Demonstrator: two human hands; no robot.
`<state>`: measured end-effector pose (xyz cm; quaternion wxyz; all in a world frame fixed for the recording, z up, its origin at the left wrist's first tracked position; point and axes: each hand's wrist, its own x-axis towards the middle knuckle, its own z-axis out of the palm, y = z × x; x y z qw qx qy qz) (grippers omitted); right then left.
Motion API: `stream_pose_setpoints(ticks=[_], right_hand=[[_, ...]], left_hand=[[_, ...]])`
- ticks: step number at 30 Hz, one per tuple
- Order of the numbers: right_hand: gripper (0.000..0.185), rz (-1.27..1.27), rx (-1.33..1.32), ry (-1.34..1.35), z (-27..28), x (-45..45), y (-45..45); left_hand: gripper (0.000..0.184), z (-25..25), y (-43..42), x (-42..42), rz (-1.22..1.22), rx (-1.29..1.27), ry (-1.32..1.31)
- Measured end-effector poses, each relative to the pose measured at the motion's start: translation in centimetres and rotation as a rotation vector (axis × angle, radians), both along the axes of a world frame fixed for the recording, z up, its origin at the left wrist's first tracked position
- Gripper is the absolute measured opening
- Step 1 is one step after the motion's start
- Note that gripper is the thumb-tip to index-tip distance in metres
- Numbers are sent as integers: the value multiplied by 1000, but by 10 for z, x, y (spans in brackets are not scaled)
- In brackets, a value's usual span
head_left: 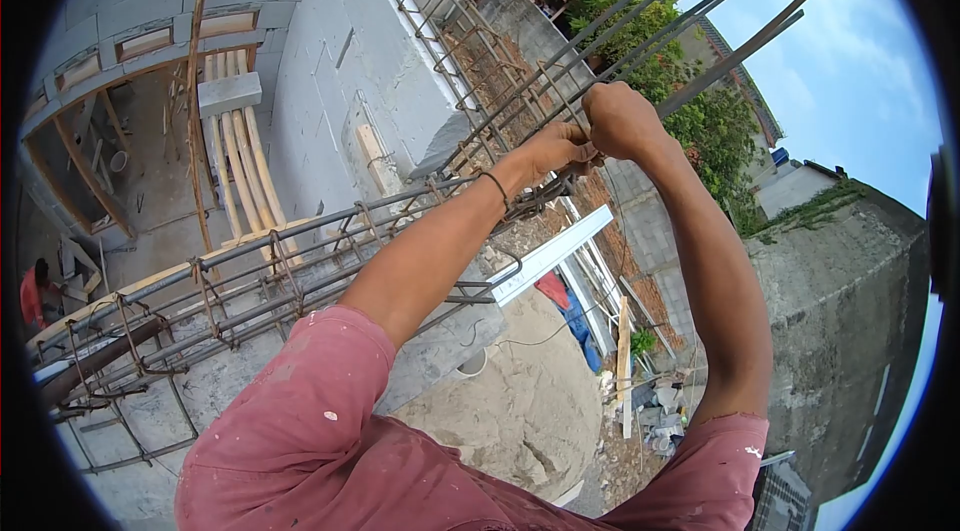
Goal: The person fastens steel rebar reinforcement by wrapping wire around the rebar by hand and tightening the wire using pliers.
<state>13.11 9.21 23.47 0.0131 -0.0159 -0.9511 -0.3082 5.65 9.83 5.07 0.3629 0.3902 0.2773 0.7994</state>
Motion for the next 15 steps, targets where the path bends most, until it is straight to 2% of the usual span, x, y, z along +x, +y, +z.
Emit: stream_pose_setpoints(ticks=[4,6,10,12,13,15], right_hand=[[10,-14,38,-75,5,-9,-2],[19,-44,99,-143,-1,-11,-2],[15,14,115,-90,-15,36,-19],[11,282,186,38,-31,58,10],[11,281,185,42,-38,68,29],[10,553,5,195,-44,81,61]], left_hand=[[19,-3,4,-2,-18,34,-33],[19,-13,18,-10,-53,67,-2],[21,-9,10,-2,0,38,6],[22,-8,8,1,-62,118,-116],[33,-11,7,-1,-80,149,-94],[37,-9,0,-2,-97,118,-72]])
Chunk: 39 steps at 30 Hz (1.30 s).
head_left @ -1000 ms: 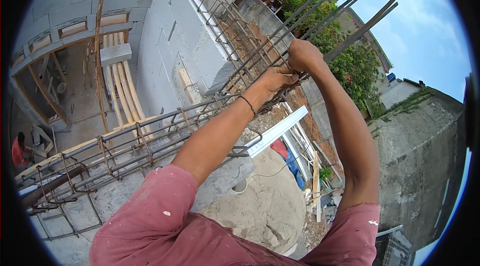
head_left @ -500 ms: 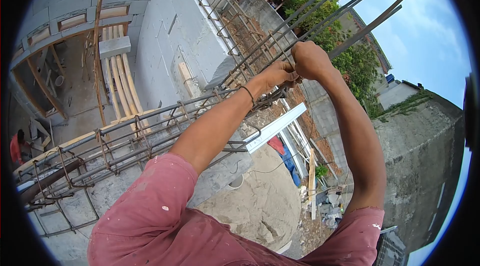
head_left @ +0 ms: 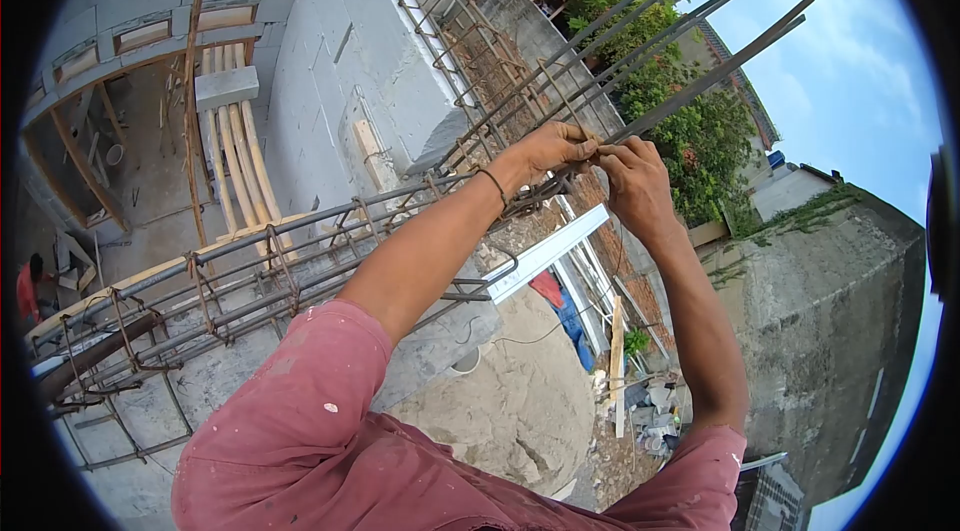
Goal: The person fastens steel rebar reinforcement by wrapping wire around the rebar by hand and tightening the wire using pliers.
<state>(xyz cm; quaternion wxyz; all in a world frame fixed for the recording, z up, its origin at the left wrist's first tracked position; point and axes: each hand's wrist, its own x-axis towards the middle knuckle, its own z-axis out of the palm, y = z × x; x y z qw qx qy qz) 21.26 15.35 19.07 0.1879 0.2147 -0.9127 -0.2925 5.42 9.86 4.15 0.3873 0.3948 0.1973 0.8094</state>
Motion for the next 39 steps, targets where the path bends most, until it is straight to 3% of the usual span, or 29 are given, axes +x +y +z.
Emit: stream_pose_setpoints(ticks=[5,7,8,13,15,17,20,21,24,28,35,39], right_hand=[[16,226,87,62,14,11,19],[27,276,240,75,15,14,26],[37,273,270,78,16,17,29],[39,261,251,184,-19,20,43],[38,161,127,314,-37,19,30],[30,163,94,419,-52,11,9],[12,-1,-185,668,-74,1,-14],[12,-12,-183,672,-83,-3,-20],[10,-170,-617,896,-106,-17,-36],[9,-221,-825,966,-113,-27,-40],[10,-278,-390,923,-91,-12,-41],[12,-461,-173,739,-73,-15,-41]], left_hand=[[45,13,-9,-1,-15,-163,47],[46,18,-8,3,35,-204,93],[45,20,-11,6,42,-191,72],[33,18,-6,8,53,-125,10],[29,20,-12,9,32,-114,47],[28,22,-16,9,13,-117,45],[28,24,-19,9,8,-176,25],[28,25,-20,9,-2,-178,29],[27,26,-24,5,35,-248,77],[27,23,-15,1,43,-275,62],[26,32,-28,20,76,-249,-20],[25,19,-14,12,114,-248,5]])
